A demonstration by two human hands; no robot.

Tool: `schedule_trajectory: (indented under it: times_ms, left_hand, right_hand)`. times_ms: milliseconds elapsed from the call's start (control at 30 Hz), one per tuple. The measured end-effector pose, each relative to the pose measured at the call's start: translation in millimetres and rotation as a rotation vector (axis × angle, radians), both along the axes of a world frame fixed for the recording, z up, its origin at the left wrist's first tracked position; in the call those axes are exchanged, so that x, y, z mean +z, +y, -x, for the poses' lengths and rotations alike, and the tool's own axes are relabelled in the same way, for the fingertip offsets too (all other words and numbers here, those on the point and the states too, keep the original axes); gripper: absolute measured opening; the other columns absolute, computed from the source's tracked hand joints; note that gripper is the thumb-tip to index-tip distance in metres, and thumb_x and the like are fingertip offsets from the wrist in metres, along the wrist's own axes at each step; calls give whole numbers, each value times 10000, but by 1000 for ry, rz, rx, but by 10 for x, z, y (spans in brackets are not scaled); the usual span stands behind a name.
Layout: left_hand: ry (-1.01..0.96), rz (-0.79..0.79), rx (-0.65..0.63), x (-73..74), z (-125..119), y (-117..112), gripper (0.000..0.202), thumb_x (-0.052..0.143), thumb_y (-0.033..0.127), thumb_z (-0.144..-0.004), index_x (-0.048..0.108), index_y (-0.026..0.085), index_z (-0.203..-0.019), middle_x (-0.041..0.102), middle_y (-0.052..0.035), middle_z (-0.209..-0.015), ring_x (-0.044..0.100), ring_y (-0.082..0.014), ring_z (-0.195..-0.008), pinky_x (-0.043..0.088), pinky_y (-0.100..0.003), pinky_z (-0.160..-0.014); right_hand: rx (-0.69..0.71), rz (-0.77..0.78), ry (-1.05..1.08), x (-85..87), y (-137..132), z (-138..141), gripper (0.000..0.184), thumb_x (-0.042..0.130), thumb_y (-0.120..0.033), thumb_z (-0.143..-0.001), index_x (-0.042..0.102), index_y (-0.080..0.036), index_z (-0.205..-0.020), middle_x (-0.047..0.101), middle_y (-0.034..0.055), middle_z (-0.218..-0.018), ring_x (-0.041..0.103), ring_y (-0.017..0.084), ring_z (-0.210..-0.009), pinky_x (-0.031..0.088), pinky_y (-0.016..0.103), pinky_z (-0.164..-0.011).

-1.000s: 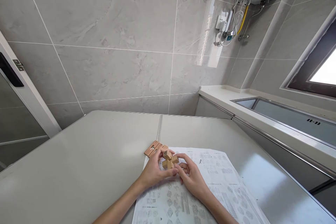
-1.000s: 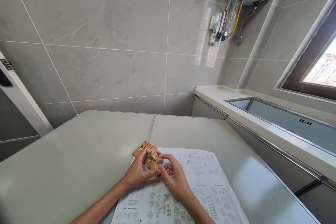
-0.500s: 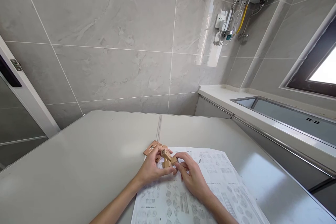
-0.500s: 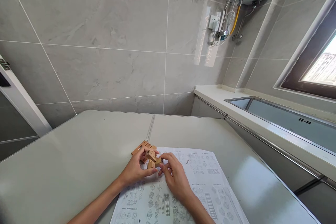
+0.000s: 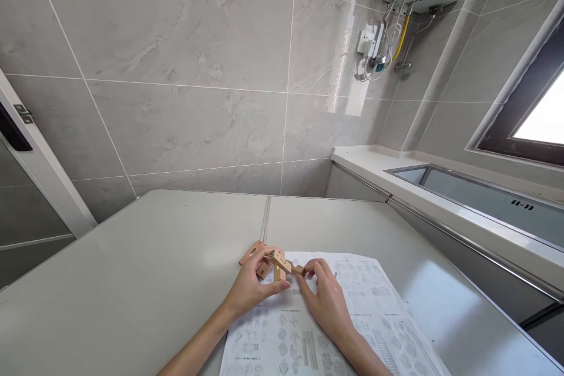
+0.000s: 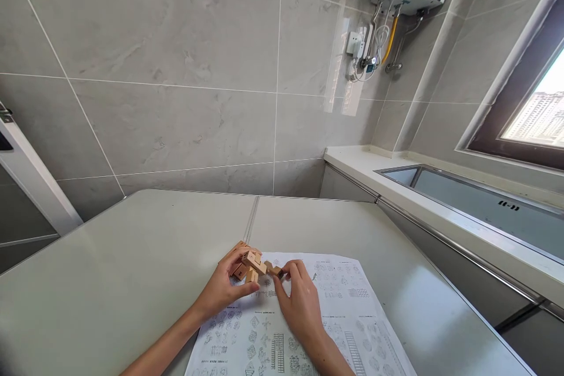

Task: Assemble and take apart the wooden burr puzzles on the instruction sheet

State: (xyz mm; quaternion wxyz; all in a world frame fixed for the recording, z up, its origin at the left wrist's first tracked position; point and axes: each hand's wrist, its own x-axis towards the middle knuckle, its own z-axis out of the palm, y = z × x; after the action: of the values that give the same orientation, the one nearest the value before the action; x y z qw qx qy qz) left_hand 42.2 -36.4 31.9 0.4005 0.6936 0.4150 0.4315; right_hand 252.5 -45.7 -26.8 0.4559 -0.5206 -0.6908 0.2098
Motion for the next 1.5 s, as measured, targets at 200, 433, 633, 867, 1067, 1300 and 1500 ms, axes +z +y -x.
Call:
schedule_trajectory:
  times_ms: [200, 433, 633, 867, 1067, 1300, 1500]
  left_hand:
    - [126, -67, 16, 41, 8, -7, 590, 849, 609, -780, 674, 250, -1215, 641, -85, -1219, 616, -278, -1116, 529, -382, -983]
    - [144, -19, -3, -26, 20, 4, 627, 900, 543, -729, 693, 273, -1257, 619, -112, -1393, 567, -335, -1295, 478, -427, -1092]
    - [144, 7, -51, -15, 8, 5, 526, 899, 496, -727, 726, 265, -1166, 618, -109, -1384, 583, -322, -1259, 492, -424, -1071]
    - [245, -126, 38, -51, 109, 90, 486, 874, 483, -765, 679, 259, -1150, 642, -103, -1338, 571, -315, -1267, 479, -469, -1098]
    - [455, -284, 161, -148, 56, 22, 522, 949, 383, -626, 669, 265, -1050, 643, -87, -1324, 474, -392, -1378, 447, -566, -1135]
    - [578, -352, 159, -293, 36, 28, 574, 912, 493, -718, 699, 315, -1220, 612, -92, -1404, 414, -442, -1431, 421, -634, -1151]
    - [667, -360, 112, -287, 128, 34, 571, 762, 512, -905, 599, 352, -1429, 512, -97, -1560, 340, -441, -1500, 407, -662, -1171]
  right_hand:
    - [-2, -57, -111, -48, -36, 49, 164, 694, -227, -872, 534, -261, -880, 637, 70, -1023, 642, 296, -957, 546, 463, -855]
    - [191, -13, 136, 88, -19, 15, 191, 643, -312, -972, 667, -280, -1159, 665, 97, -1217, 642, 298, -1146, 553, 445, -971]
    - [285, 16, 221, 128, -3, 28, 251, 556, -445, -1052, 730, -267, -1022, 680, 111, -1161, 654, 290, -1113, 538, 448, -996]
    - [335, 82, 275, 155, 70, -29, 380, 463, -545, -1078, 708, -261, -1010, 687, 89, -1105, 658, 267, -1064, 540, 395, -941]
    - [19, 17, 129, -50, 88, -25, 395, 455, -575, -1064, 615, -263, -882, 659, 119, -1035, 643, 305, -965, 535, 483, -896]
    - [-47, -112, -60, -170, 76, -24, 252, 561, -444, -1031, 524, -278, -844, 635, 92, -938, 629, 320, -887, 522, 513, -834]
    - [43, -56, -100, -118, 35, 5, 189, 637, -349, -998, 539, -278, -852, 650, 62, -935, 637, 315, -904, 521, 490, -825]
